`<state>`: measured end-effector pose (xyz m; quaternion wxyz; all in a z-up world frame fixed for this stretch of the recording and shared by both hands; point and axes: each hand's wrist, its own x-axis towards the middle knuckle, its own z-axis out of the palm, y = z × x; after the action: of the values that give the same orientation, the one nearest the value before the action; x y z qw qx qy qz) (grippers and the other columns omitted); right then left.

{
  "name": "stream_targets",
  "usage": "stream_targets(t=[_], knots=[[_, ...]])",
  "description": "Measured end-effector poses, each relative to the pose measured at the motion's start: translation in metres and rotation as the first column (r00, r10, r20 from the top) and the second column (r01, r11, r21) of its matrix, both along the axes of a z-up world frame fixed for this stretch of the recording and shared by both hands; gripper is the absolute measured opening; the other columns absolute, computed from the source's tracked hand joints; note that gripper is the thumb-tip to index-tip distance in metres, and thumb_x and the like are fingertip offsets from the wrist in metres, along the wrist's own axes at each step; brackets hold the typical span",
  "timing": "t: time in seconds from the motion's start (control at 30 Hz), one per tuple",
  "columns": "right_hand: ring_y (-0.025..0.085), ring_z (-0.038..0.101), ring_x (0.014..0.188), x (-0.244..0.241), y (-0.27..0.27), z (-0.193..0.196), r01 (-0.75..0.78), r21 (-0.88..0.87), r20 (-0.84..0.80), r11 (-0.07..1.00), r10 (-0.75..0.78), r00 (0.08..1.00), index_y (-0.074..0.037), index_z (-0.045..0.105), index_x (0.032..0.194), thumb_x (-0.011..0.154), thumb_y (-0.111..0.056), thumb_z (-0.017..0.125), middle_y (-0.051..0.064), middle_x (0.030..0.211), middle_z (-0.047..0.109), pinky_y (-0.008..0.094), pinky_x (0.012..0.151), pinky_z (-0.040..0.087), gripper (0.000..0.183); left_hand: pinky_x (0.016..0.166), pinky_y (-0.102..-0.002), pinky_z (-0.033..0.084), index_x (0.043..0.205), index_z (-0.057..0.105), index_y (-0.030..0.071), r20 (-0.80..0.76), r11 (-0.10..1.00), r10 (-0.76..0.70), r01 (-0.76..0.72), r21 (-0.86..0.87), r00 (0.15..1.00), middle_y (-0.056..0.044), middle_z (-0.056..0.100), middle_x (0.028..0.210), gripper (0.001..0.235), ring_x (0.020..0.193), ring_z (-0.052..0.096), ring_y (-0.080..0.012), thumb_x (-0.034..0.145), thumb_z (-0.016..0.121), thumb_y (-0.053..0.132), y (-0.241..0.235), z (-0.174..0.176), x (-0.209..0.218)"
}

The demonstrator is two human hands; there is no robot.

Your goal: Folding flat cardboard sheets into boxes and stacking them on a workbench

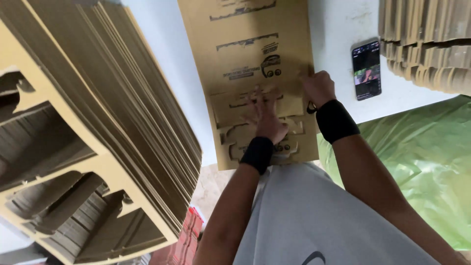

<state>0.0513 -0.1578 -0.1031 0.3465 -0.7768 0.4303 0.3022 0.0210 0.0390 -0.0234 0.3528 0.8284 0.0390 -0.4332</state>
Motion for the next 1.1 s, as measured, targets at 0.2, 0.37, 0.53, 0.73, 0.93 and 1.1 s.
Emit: stream_targets(t=[0.2,0.37,0.53,0.73,0.93,1.1], knots=[[0.035,0.070,0.077,0.045,0.004,0.069,-0.337,0.196,0.048,0.921,0.334,0.941,0.001,0.069,0.092,0.094,-0.044,0.063,0.021,0.079,0.066,0.048,0.066,0.054,0.045,0.117,-0.080,0.010,0.168,-0.001,0.036,0.301,0.967,0.249,-0.254,-0.023,0.921,-0.019,-0.024,0.170,0.114,0.155,-0.014,-0.0553,0.089,0.081,0.022,-0.005,0.005,0.036],[0.033,0.072,0.066,0.050,0.006,0.085,-0.269,0.293,0.040,0.918,0.269,0.962,0.007,0.069,0.097,0.094,-0.038,0.063,0.022,0.075,0.067,0.044,0.061,0.063,0.045,0.115,-0.085,0.006,0.167,0.001,0.032,0.241,0.967,0.224,-0.246,0.067,0.944,-0.024,-0.027,0.168,0.133,0.150,-0.019,-0.0628,0.075,0.097,0.040,-0.012,0.014,0.064],[0.028,0.066,0.061,0.045,0.003,0.057,-0.186,0.344,-0.006,0.920,0.200,0.980,0.001,0.067,0.090,0.090,-0.051,0.068,0.017,0.071,0.063,0.040,0.053,0.055,0.052,0.101,-0.094,-0.004,0.165,-0.009,0.040,0.080,0.940,0.119,-0.138,0.313,0.990,-0.017,-0.034,0.167,0.141,0.150,-0.025,-0.0573,0.071,0.096,0.054,-0.023,0.009,0.072],[0.032,0.068,0.067,0.036,0.010,0.028,-0.173,0.275,0.021,0.946,0.174,0.985,0.005,0.066,0.089,0.095,-0.045,0.068,0.021,0.076,0.066,0.046,0.051,0.052,0.050,0.102,-0.094,-0.006,0.164,-0.009,0.042,0.075,0.917,0.152,-0.169,0.361,0.986,-0.014,-0.032,0.168,0.130,0.153,-0.023,-0.0530,0.075,0.080,0.074,-0.032,-0.024,0.065],[0.029,0.067,0.059,0.039,0.027,0.040,-0.211,0.138,-0.018,0.968,0.215,0.976,0.002,0.066,0.081,0.097,-0.050,0.065,0.017,0.067,0.063,0.041,0.047,0.052,0.054,0.098,-0.095,-0.003,0.161,-0.015,0.050,0.227,0.816,0.069,-0.186,0.547,0.971,-0.014,-0.029,0.170,0.140,0.154,-0.018,-0.0515,0.067,0.082,0.084,-0.035,-0.064,0.054],[0.018,0.055,0.045,0.038,0.038,0.055,-0.079,0.145,0.083,0.986,0.068,0.994,-0.008,0.060,0.064,0.096,-0.036,0.061,0.009,0.054,0.057,0.032,0.036,0.046,0.043,0.097,-0.095,-0.006,0.160,-0.016,0.052,0.240,0.878,0.159,-0.248,0.409,0.958,-0.011,-0.029,0.170,0.132,0.154,-0.020,-0.0514,0.073,0.081,0.077,-0.032,-0.046,0.061]])
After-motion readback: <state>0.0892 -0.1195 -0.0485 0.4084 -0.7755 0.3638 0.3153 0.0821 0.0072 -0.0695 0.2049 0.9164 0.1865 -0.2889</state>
